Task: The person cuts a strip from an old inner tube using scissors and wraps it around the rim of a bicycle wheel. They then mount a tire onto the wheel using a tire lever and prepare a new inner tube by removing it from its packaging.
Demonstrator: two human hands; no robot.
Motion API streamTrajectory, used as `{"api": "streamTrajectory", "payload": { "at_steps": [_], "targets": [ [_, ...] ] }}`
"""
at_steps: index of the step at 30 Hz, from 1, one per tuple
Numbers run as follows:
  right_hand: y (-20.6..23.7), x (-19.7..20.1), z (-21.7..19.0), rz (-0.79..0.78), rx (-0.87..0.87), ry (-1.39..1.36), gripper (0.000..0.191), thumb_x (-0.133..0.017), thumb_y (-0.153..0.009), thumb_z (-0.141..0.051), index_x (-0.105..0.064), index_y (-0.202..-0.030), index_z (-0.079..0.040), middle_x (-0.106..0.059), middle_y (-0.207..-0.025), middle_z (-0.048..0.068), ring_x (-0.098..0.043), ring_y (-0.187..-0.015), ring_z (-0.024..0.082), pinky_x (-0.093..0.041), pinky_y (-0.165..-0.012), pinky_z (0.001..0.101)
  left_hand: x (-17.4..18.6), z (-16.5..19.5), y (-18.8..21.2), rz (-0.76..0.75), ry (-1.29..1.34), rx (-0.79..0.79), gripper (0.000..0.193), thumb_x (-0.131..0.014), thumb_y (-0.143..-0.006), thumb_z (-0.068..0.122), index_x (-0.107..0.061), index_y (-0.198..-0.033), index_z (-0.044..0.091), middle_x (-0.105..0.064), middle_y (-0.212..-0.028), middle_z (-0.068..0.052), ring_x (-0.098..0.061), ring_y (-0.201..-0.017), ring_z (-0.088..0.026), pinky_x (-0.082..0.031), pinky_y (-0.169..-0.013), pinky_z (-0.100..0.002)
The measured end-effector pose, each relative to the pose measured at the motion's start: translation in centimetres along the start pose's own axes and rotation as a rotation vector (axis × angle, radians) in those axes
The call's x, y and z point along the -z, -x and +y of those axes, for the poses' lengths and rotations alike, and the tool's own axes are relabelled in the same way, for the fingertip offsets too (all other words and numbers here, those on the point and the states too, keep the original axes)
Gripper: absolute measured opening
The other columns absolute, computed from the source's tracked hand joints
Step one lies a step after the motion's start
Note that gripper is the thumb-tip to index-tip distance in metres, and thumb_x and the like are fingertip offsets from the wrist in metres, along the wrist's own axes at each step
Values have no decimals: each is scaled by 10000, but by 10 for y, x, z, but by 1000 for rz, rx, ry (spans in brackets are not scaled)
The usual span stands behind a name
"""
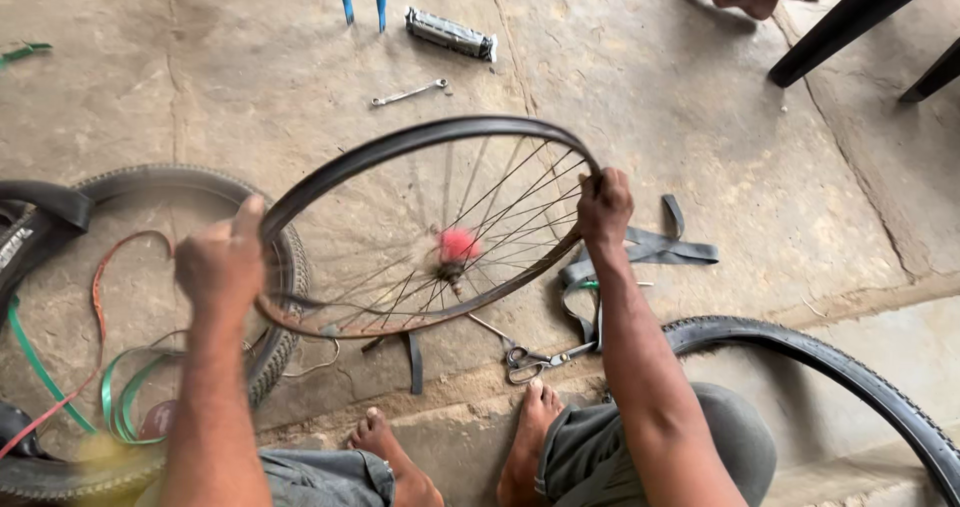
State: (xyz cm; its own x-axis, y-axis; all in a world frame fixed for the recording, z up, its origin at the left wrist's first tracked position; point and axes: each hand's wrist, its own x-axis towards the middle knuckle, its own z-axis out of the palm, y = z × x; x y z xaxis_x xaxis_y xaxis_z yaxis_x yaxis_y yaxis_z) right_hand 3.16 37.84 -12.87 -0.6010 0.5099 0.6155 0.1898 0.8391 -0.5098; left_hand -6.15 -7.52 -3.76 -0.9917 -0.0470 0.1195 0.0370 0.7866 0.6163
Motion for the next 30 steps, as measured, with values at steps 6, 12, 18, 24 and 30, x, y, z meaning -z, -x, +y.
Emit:
{"api": "streamTrajectory", "payload": {
  "at_steps": [6, 12, 18, 24, 30],
  "targets": [
    [9, -11, 30, 37, -143, 24, 285, -817, -900, -178, -579, -871, -26, -614, -865, 177, -594, -812, 397, -468, -719, 501, -29, -29, 5, -78, 425, 173, 620, -603, -1101, 506, -757, -788, -6, -658, -644, -70, -596, -565, -168, -461, -567, -359],
    [12, -17, 55, 56, -228, 11, 280, -806, -900, -215, -602, -866, -26, -634, -877, 175, -603, -810, 384, -469, -716, 500, -80, -54, 30, -213, 483, 677, 613, -580, -1061, 614, -789, -902, 60, -489, -635, -32, -380, -504, -179, -284, -468, -415],
    [12, -20, 75, -134, -506, 144, 322, -807, -907, -328, -683, -904, -32, -678, -864, 204, -634, -835, 401, -474, -743, 518, -75, -43, 8, -386, 654, 642, 716, -471, -910, 755, -679, -794, 80, -656, -671, -21, -564, -522, -114, -369, -396, -274],
    [40, -33, 36, -608, -741, 32, 262, -792, -823, -223, -720, -1050, -115, -716, -951, 174, -698, -887, 351, -545, -758, 482, 71, 20, -27, -567, 1426, 63, 519, -690, -1076, 534, -685, -1010, 19, -682, -825, -135, -615, -584, -117, -519, -546, -205],
    [138, -28, -97, -1082, -638, 186, 287, -613, -1041, -291, -744, -918, -67, -768, -917, 204, -748, -836, 342, -569, -757, 474, 138, 135, -19, -631, 1452, -263, 734, -727, -999, 420, -466, -1336, -177, -649, -1064, -171, -687, -932, -249, -627, -879, -387]
  ]
}}
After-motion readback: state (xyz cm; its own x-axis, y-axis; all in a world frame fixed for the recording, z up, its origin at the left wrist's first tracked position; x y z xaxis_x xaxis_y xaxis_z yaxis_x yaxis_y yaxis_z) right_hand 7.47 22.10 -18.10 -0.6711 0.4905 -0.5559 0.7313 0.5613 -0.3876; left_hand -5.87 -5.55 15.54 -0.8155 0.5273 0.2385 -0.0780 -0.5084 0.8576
